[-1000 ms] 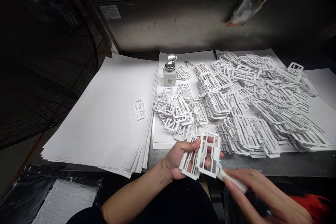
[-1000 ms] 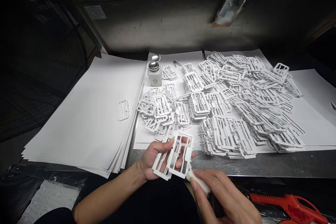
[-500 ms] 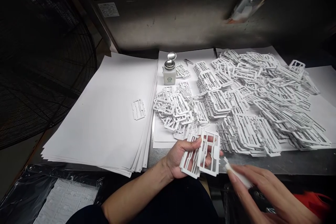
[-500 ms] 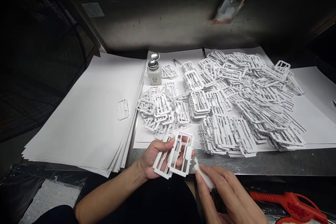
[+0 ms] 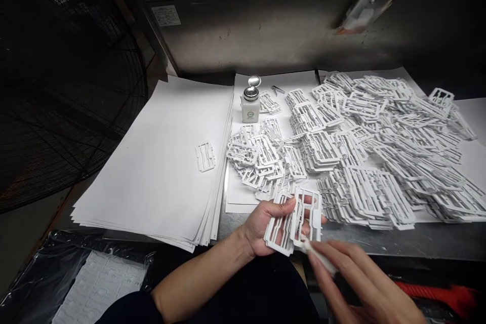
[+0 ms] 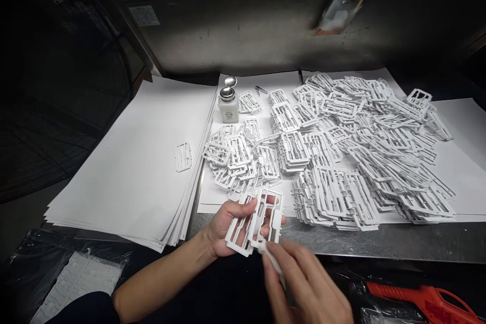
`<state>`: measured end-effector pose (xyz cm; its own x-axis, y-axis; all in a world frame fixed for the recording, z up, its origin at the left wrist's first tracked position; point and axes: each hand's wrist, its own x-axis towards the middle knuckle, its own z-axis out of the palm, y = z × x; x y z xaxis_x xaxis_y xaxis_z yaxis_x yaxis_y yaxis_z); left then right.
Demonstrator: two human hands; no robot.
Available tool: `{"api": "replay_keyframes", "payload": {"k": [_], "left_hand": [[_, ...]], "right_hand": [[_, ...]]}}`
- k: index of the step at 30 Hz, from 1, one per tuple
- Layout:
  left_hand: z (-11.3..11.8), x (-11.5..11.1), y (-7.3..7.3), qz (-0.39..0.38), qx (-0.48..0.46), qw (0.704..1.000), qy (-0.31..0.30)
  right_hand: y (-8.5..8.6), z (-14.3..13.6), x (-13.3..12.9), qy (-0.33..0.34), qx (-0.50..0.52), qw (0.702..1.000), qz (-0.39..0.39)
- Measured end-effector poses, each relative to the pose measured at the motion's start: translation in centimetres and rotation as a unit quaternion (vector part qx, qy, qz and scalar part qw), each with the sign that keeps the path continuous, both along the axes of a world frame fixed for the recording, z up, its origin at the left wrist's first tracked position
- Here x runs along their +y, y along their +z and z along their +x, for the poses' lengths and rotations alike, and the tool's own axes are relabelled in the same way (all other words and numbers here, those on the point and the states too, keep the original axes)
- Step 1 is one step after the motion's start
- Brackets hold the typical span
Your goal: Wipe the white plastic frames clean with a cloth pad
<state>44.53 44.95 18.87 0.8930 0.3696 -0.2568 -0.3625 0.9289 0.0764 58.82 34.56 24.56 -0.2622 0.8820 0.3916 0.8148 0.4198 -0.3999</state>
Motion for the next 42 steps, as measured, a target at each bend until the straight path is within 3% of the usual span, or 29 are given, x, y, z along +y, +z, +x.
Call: {"api": "replay_keyframes", "payload": {"k": [6,10,14,17,26,30,34,39,42], "left_hand": [[0.0,0.1,-0.1,-0.022,-0.025,0.999,-0.009],[0.1,0.0,-0.1,-0.033,-0.027,0.999,-0.019],[0.2,-0.3,0.2,-0.027,-0.016,0.999,-0.018],[0.2,-0.5,0.1,-0.038,-0.005,0.999,-0.023],[0.0,-0.8,-1.3,-0.056,-0.036,0.996,-0.065],[0.1,-0.7,-1.0,-0.041,-0.032,0.997,-0.059],[0.1,-0.8,-1.0,-0.034,-0.018,0.997,-0.066],[0.0,-0.8,-0.7,-0.016,-0.009,0.998,-0.068],[0.0,-0.9,0.1,0.018,0.042,0.996,-0.083]], "right_hand": [[-1.0,5.5,-0.8,0.09,-0.133,0.982,0.098],[0.2,3.7,-0.1,0.091,-0.113,0.986,0.08],[1.4,0.0,1.4,0.026,0.01,0.999,0.033],[1.4,-1.0,2.7,0.017,0.039,0.999,0.033],[0.5,1.3,3.8,-0.101,0.049,0.993,0.031],[0.8,0.9,3.6,-0.142,0.072,0.986,0.04],[0.6,0.6,4.1,-0.103,0.079,0.991,0.022],[1.0,1.8,4.1,-0.213,0.067,0.974,0.031],[1.2,2.6,3.2,-0.232,0.091,0.968,0.027]]}}
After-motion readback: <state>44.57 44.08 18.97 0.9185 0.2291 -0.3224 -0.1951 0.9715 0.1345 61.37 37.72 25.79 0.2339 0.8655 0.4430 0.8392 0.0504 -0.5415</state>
